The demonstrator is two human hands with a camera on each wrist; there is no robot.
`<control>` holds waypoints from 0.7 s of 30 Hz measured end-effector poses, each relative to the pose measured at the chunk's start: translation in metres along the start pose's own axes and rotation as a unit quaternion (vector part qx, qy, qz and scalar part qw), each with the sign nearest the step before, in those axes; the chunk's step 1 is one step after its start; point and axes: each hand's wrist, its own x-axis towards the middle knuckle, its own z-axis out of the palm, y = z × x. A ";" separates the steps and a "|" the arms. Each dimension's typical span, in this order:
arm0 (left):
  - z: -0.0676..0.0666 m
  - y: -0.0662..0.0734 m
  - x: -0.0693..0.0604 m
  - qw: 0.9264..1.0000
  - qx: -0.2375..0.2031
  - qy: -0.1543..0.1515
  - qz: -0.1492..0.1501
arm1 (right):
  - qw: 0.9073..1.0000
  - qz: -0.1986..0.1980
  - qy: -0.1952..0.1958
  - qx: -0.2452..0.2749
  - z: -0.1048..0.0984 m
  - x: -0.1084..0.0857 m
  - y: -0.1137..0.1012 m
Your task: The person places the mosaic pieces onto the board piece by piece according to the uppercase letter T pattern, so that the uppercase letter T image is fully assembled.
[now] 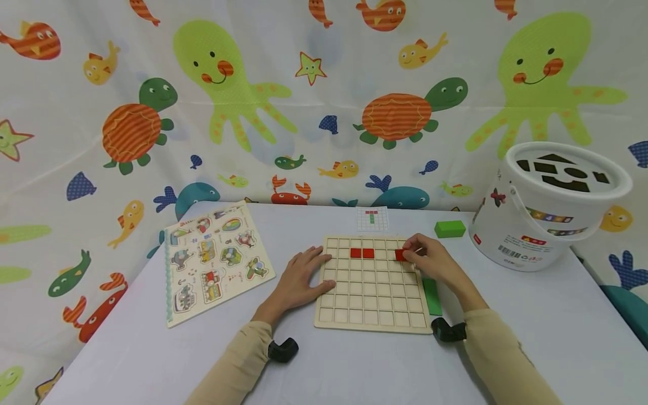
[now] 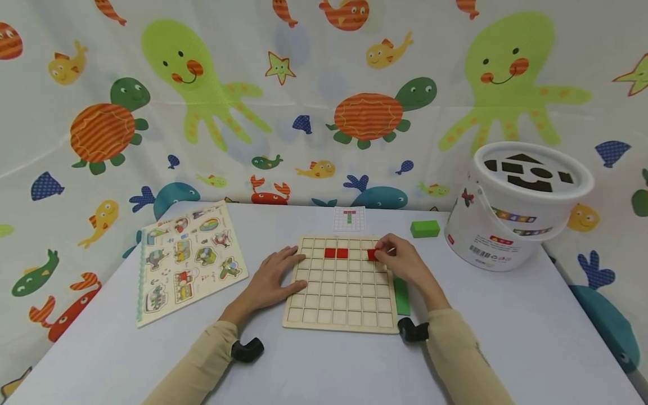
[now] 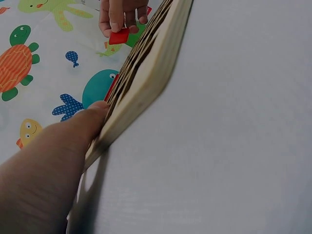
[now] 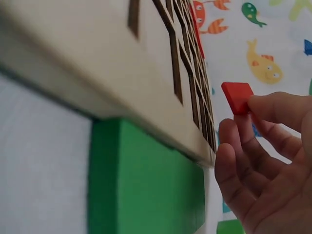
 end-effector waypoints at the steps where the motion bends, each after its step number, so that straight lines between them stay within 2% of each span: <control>1: 0.000 0.000 0.000 1.000 0.001 0.000 0.000 | 1.000 -0.004 -0.002 -0.005 0.000 0.001 0.000; 7: 0.001 -0.001 0.000 1.000 0.001 0.006 0.001 | 0.999 -0.026 -0.017 -0.017 0.000 0.008 -0.005; 14: 0.001 -0.001 0.001 1.000 0.002 0.005 0.002 | 0.999 -0.024 -0.039 -0.016 0.004 0.016 -0.014; 21: 0.000 -0.001 0.001 1.000 0.000 0.000 0.000 | 0.997 -0.027 -0.047 -0.049 0.008 0.023 -0.018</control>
